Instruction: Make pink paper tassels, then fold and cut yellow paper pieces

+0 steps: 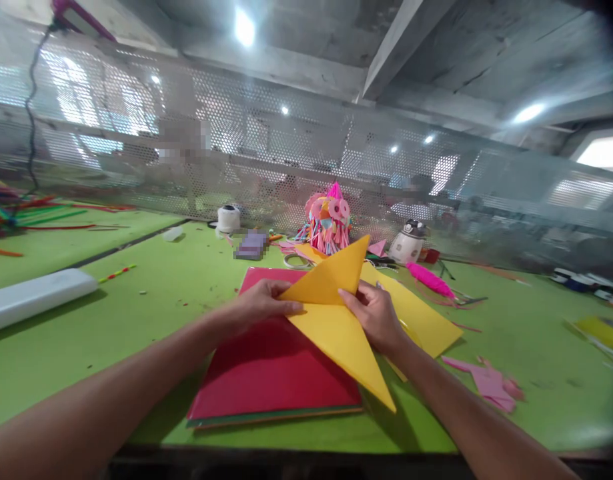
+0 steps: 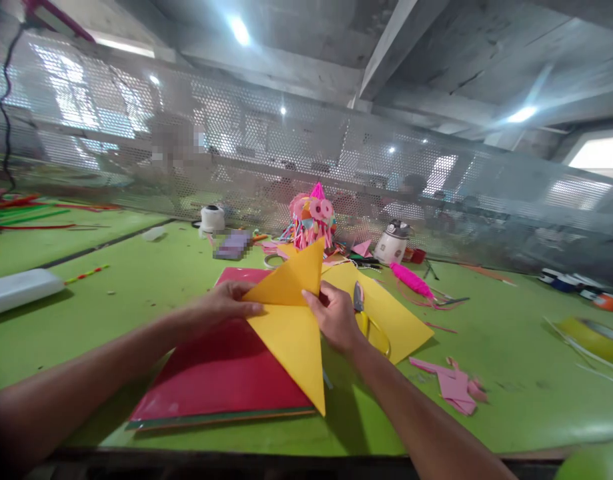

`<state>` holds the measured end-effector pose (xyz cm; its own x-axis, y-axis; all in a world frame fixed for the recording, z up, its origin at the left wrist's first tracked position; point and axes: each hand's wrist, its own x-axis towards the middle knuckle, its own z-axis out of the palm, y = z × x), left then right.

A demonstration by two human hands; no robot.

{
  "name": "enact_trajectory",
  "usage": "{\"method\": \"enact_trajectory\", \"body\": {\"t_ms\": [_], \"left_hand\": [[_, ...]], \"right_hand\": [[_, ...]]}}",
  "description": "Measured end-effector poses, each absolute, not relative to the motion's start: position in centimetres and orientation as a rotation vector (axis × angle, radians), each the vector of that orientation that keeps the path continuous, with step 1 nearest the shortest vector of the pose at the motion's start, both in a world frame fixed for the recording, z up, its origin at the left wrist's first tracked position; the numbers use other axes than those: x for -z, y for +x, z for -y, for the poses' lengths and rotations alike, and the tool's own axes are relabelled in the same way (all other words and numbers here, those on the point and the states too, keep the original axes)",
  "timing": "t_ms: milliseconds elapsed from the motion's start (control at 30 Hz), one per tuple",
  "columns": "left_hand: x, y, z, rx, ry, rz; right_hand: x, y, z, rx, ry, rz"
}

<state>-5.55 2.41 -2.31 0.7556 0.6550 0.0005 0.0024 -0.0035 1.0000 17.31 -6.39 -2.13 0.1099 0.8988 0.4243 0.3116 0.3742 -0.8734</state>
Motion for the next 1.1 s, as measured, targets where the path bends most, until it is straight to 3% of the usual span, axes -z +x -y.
{"method": "enact_trajectory", "body": {"t_ms": [300,467,567,733,800,1100], "left_hand": [[1.9,-5.2,-1.6,-0.54,1.638,-0.672],[1.5,-5.4,-1.3,-0.544,1.639,-0.619],[2.0,-5.2,-1.4,-0.601,1.649,-0.618],[2.9,-4.5,-1.7,-0.706,1.641,-0.649],[3.1,-4.4,-1.7,-0.709,1.609,-0.627],[2.6,-4.0,-0.4,-0.704,1.589,-0.664]], "right_hand": [[2.2,17.2,6.4,-1.063,-1.026,1.052],[2.2,17.1,6.0,-1.141,-1.036,1.004],[2.9,17.3,5.4,-0.969,-1.134,1.135],[3.7,17.4,5.3,0.02,-1.351,1.508],[3.5,16.9,5.9,0.257,-1.292,1.665],[3.0,13.5,8.8,0.124,-1.162,2.013]]}}
